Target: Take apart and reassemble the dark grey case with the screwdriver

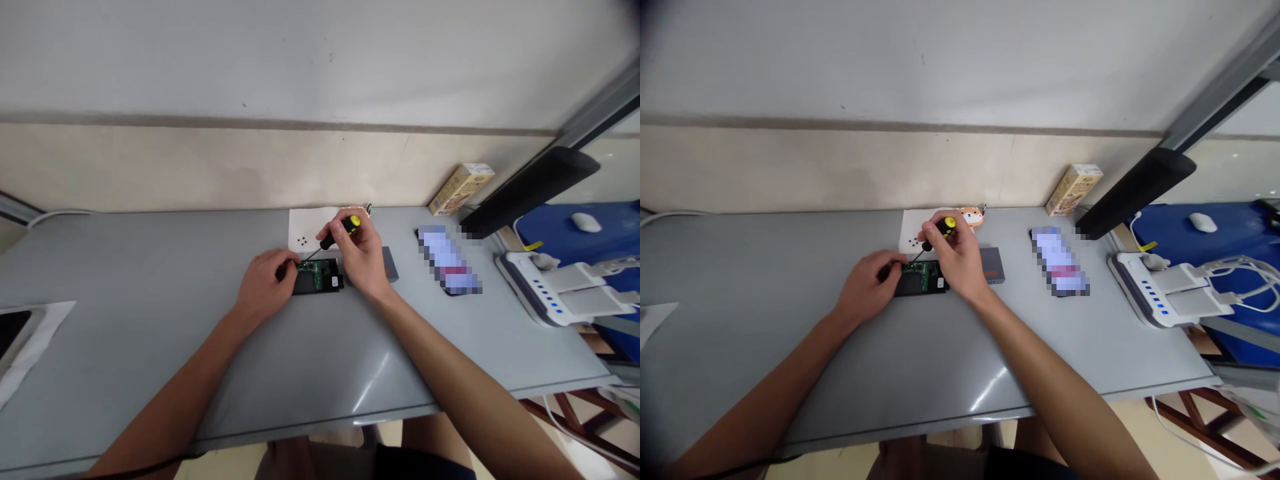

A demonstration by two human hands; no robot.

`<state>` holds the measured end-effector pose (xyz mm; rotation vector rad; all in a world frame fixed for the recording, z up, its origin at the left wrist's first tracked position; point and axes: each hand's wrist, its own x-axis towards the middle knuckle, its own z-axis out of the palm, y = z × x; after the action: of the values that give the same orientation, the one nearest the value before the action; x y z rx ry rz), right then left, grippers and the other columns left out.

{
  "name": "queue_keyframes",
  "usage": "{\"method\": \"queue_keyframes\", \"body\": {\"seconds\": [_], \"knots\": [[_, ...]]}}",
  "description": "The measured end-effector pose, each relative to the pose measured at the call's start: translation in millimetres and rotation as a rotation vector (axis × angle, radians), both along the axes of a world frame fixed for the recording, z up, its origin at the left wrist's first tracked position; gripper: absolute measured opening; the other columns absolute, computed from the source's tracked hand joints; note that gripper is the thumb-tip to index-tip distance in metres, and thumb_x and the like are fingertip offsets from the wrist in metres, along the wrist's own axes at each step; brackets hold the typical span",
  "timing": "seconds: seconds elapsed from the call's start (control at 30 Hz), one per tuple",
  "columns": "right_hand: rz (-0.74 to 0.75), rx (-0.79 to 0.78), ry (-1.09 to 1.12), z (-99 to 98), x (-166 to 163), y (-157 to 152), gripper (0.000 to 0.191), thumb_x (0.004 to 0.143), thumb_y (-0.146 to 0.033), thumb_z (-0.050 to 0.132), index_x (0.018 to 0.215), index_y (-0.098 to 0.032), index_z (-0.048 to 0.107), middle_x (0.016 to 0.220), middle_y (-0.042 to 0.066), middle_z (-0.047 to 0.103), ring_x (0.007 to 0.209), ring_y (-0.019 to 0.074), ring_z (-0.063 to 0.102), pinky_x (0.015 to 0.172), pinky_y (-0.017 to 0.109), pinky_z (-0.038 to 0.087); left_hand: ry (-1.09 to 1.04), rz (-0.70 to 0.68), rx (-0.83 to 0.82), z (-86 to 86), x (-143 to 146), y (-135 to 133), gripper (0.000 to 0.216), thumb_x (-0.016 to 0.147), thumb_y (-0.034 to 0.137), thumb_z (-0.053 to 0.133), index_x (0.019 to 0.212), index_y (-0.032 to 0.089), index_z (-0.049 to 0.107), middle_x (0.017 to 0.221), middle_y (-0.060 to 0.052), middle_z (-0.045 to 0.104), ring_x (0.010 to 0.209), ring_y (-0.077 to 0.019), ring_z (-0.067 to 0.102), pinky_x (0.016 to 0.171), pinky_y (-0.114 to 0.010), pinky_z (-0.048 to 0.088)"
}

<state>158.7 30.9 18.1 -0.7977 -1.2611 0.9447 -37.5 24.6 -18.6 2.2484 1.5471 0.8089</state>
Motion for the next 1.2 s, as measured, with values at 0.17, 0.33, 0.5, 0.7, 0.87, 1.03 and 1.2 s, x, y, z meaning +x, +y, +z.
{"method": "queue_keyframes", "body": {"seconds": [0.17, 0.33, 0.5, 0.7, 0.87, 1.03, 1.2], "knots": [[0.089, 0.027, -0.069, 9.4, -10.9, 4.1, 0.021, 0.096, -0.045, 0.063, 0.095, -0.025, 0.058, 0.083, -0.001, 0.066, 0.08, 0.0141, 0.064, 0.074, 0.032, 0.051, 0.003, -0.006, 0.012, 0.4, 0.3, -0.7, 0.022, 0.095, 0.022, 0.047, 0.099, 0.022, 0.069, 0.104, -0.005, 0.075, 0.097, -0.0244, 0.068, 0.091, -0.042, 0.049], [0.2, 0.012, -0.028, 13.7, -28.4, 20.5, 0.026, 0.093, -0.048, 0.066, 0.092, -0.025, 0.054, 0.076, -0.003, 0.063, 0.074, 0.0135, 0.064, 0.072, 0.031, 0.051, 0.007, -0.025, 0.03, -1.1, -0.8, -0.9, 0.022, 0.095, 0.021, 0.047, 0.1, 0.022, 0.069, 0.105, -0.005, 0.075, 0.099, -0.024, 0.068, 0.094, -0.041, 0.049], [0.202, -0.014, 0.014, 10.8, -41.1, 29.6, 0.031, 0.094, -0.053, 0.063, 0.09, -0.027, 0.047, 0.067, -0.007, 0.056, 0.063, 0.0114, 0.06, 0.065, 0.029, 0.049, -0.004, -0.032, 0.032, -1.6, -1.7, -1.2, 0.022, 0.096, 0.021, 0.047, 0.101, 0.022, 0.069, 0.106, -0.004, 0.076, 0.1, -0.024, 0.069, 0.095, -0.041, 0.049], [0.17, 0.011, 0.095, 4.2, -38.8, 27.6, 0.036, 0.095, -0.063, 0.056, 0.095, -0.028, 0.048, 0.07, -0.006, 0.042, 0.06, 0.0108, 0.047, 0.061, 0.028, 0.043, -0.007, -0.036, 0.017, -0.7, -2.1, -1.1, 0.021, 0.097, 0.022, 0.047, 0.102, 0.022, 0.068, 0.105, -0.005, 0.075, 0.099, -0.0244, 0.068, 0.093, -0.042, 0.049], [0.258, -0.039, 0.165, 6.5, -38.2, 23.1, 0.04, 0.099, -0.067, 0.044, 0.106, -0.029, 0.055, 0.069, -0.003, 0.039, 0.063, 0.0143, 0.045, 0.062, 0.029, 0.044, -0.002, -0.034, 0.014, 0.1, -1.9, -1.7, 0.022, 0.097, 0.021, 0.046, 0.102, 0.022, 0.068, 0.104, -0.005, 0.074, 0.099, -0.0241, 0.068, 0.093, -0.041, 0.048], [0.255, -0.094, 0.191, 8.2, -37.1, 21.2, 0.042, 0.097, -0.07, 0.045, 0.096, -0.028, 0.052, 0.073, -0.001, 0.042, 0.065, 0.0158, 0.045, 0.063, 0.031, 0.045, -0.001, -0.03, 0.007, 0.3, -1.2, -2.3, 0.023, 0.096, 0.021, 0.047, 0.102, 0.022, 0.069, 0.104, -0.005, 0.074, 0.099, -0.0241, 0.068, 0.094, -0.042, 0.048], [0.31, -0.073, 0.2, 9.4, -34.9, 20.6, 0.039, 0.097, -0.066, 0.05, 0.092, -0.028, 0.051, 0.077, 0.0, 0.048, 0.068, 0.0153, 0.048, 0.066, 0.031, 0.047, -0.005, -0.032, 0.01, -0.2, -1.2, -1.9, 0.023, 0.097, 0.021, 0.047, 0.102, 0.022, 0.069, 0.105, -0.005, 0.074, 0.1, -0.024, 0.067, 0.094, -0.042, 0.048]]}}
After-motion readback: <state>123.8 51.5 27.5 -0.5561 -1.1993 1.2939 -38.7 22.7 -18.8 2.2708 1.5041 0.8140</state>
